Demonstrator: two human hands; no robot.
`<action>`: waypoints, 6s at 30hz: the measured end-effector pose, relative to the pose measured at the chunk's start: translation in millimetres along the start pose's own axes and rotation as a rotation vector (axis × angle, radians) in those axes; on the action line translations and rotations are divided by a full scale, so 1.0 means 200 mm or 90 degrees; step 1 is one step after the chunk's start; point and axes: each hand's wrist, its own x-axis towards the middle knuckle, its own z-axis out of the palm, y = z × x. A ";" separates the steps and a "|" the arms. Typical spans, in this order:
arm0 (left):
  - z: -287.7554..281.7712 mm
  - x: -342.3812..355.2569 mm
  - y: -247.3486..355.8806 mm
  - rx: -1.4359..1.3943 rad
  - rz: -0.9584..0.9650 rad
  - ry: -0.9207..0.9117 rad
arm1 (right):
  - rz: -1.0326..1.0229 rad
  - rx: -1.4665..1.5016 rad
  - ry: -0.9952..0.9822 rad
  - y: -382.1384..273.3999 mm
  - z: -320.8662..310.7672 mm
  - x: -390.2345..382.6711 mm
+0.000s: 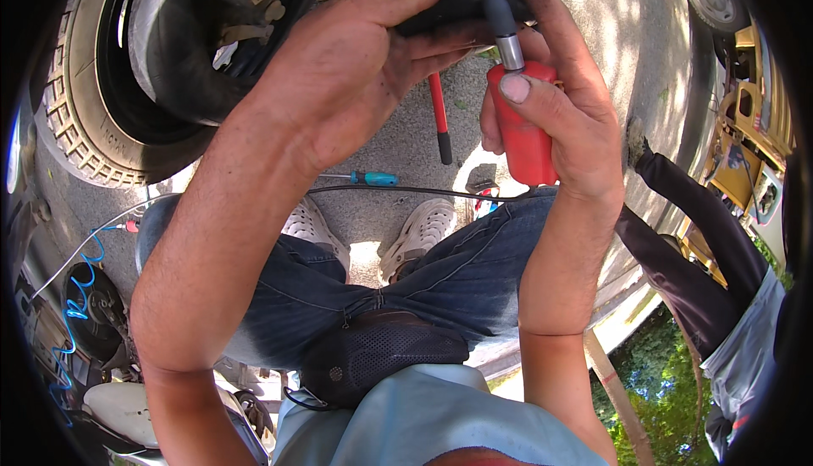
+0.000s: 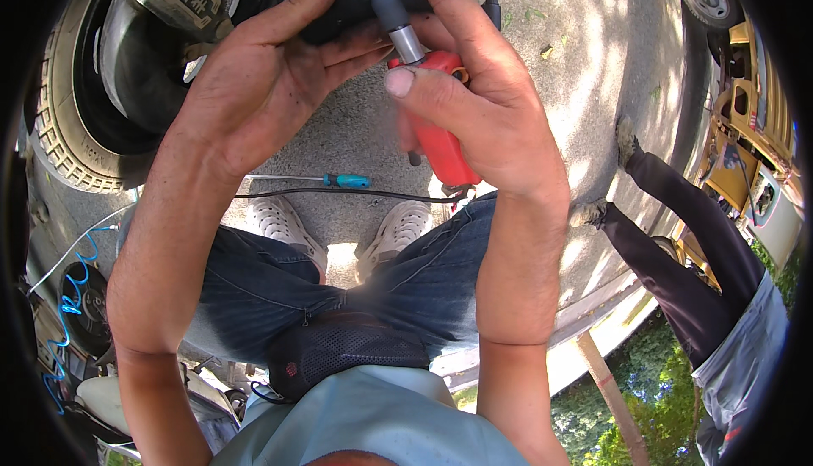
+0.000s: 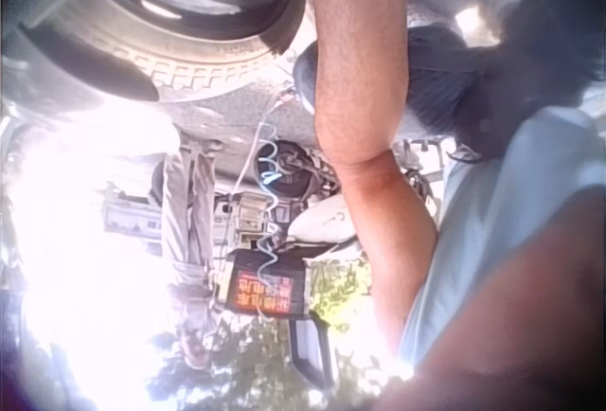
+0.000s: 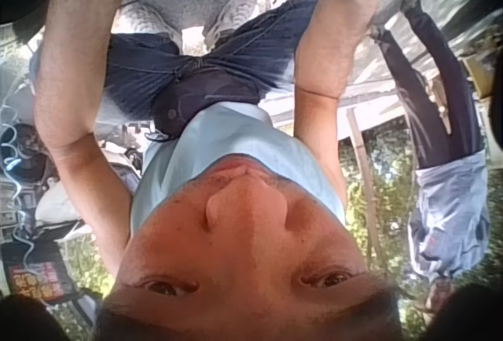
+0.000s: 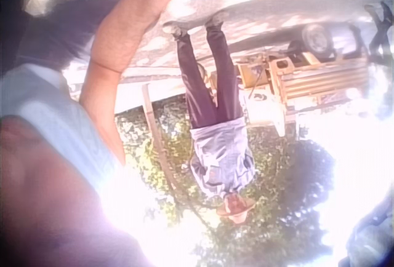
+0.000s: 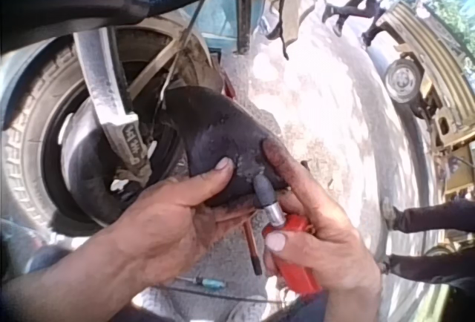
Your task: The person sits on the ground and uses a red handheld tool to grind the surface of a black motorcycle inner tube. They then apply a liquid from a bottle using a brush to the treated area of the tube.
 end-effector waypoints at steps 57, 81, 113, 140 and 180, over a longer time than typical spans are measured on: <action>-0.10 0.06 -0.05 0.022 0.088 -0.103 | 0.007 0.115 0.012 -0.01 0.00 0.00; -0.10 0.07 -0.06 0.018 0.081 -0.103 | 0.010 0.093 -0.029 -0.03 -0.02 0.01; -0.10 0.07 -0.06 0.034 0.075 -0.100 | 0.035 0.135 0.020 0.00 -0.04 0.00; -0.09 0.08 -0.09 0.011 0.109 -0.017 | -0.206 -0.333 -0.053 0.12 -0.01 0.08; -0.11 0.08 -0.05 -0.038 0.059 -0.071 | -0.039 0.060 0.027 0.03 0.06 0.02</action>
